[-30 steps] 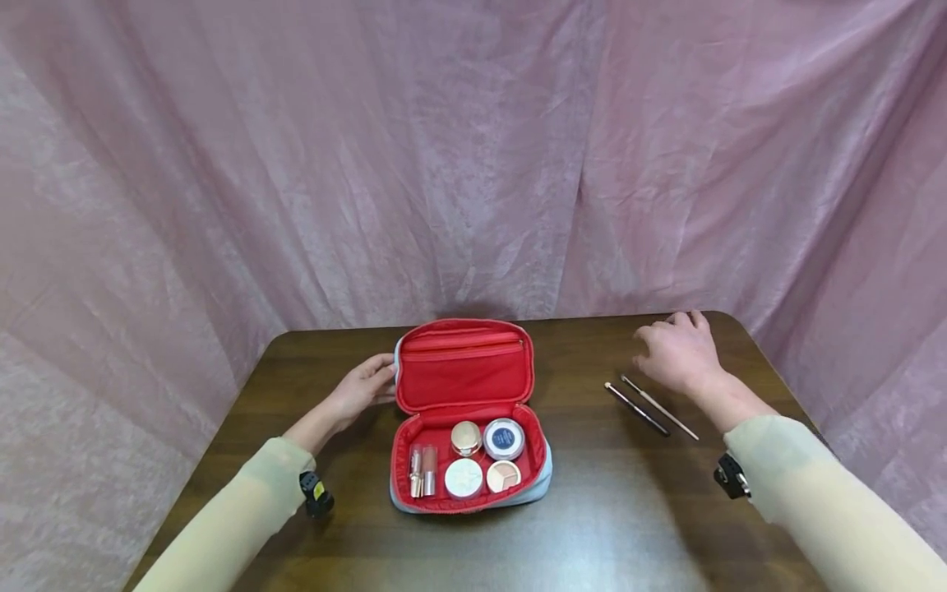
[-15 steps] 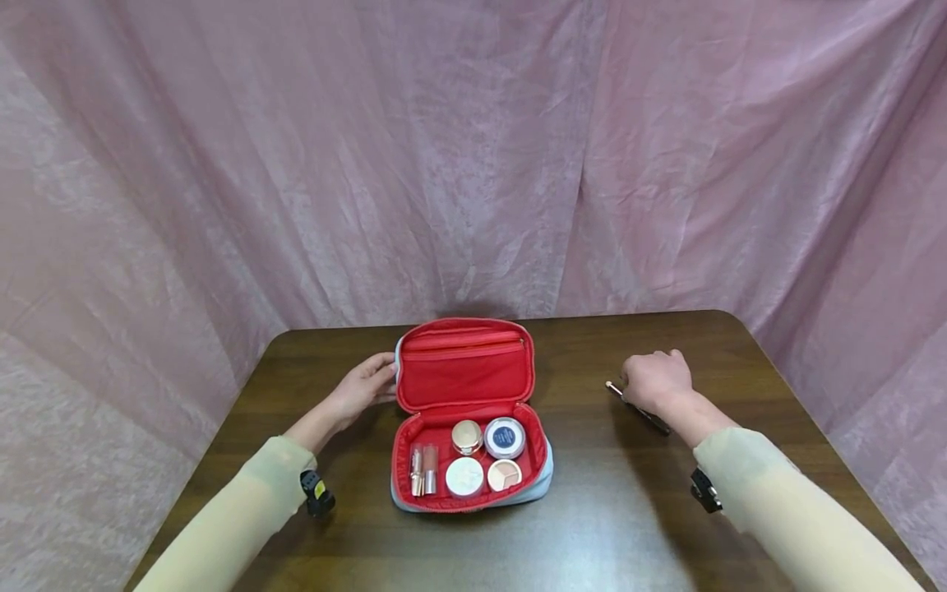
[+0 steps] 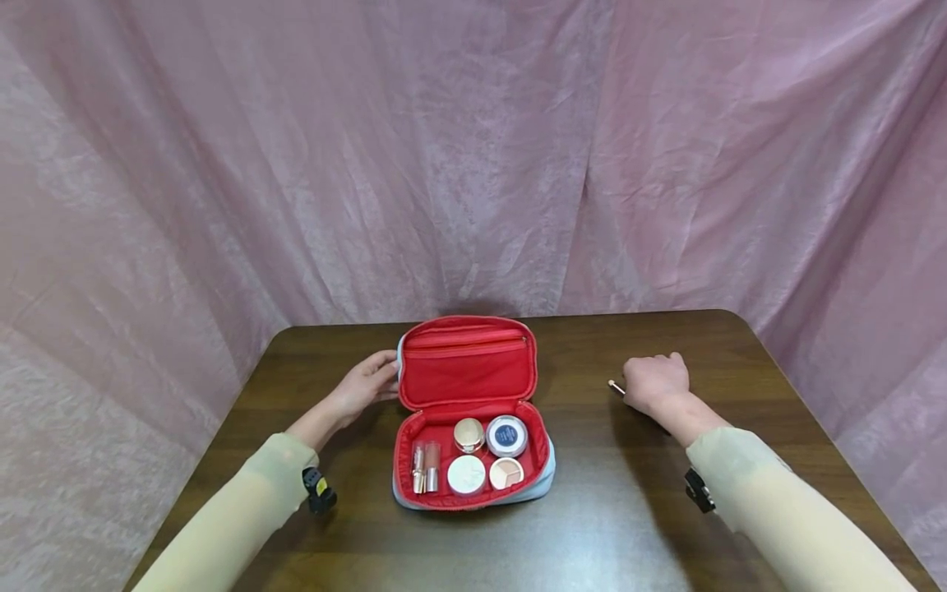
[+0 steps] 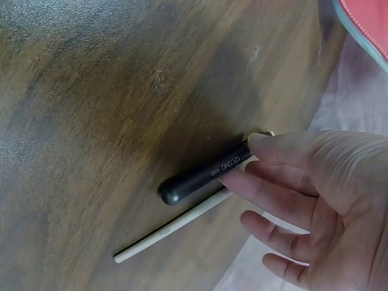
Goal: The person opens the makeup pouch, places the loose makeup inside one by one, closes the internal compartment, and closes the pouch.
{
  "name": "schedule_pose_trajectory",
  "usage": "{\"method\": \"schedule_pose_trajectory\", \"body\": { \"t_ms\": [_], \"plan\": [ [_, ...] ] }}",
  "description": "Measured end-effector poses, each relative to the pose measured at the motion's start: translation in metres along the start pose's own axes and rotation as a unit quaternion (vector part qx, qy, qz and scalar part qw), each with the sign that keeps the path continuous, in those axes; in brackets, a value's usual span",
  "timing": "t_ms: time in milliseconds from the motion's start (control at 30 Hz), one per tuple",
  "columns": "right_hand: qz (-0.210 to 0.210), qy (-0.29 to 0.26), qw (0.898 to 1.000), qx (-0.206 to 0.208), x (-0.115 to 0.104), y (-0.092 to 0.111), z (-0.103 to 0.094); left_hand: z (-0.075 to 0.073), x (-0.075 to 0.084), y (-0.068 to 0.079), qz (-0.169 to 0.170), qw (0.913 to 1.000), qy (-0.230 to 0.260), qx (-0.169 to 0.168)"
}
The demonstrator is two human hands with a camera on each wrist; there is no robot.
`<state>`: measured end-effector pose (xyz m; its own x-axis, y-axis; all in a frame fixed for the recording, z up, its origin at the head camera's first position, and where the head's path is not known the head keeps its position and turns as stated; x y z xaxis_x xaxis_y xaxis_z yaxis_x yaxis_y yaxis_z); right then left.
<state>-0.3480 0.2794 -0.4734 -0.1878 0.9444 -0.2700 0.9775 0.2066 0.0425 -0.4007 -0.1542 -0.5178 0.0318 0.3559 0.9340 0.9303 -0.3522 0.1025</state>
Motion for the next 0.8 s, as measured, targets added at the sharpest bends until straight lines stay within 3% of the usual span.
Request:
{"method": "schedule_pose_trajectory", "body": {
  "t_ms": [233,800],
  "plan": [
    [-0.007,0.001,1.0,0.002,0.001,-0.002,0.003,0.0,-0.002,-0.001,0.005,1.0,0.002,0.001],
    [-0.054,0.052,0.996,0.056,-0.013,-0.002,0.001,0.0,0.001,0.001,-0.002,1.0,-0.001,0.0]
  ]
}}
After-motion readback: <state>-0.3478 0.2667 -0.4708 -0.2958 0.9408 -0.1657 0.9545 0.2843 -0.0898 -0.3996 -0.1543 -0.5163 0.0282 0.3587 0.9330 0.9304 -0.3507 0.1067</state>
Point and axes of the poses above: each hand's wrist, its own y-axis away from the middle knuckle, its own z-axis out of the palm, x = y × z, the point moved 10 cm from there along -y, towards the middle knuckle, and after that the axes turned 12 degrees about -y, right-handed, at the moved point
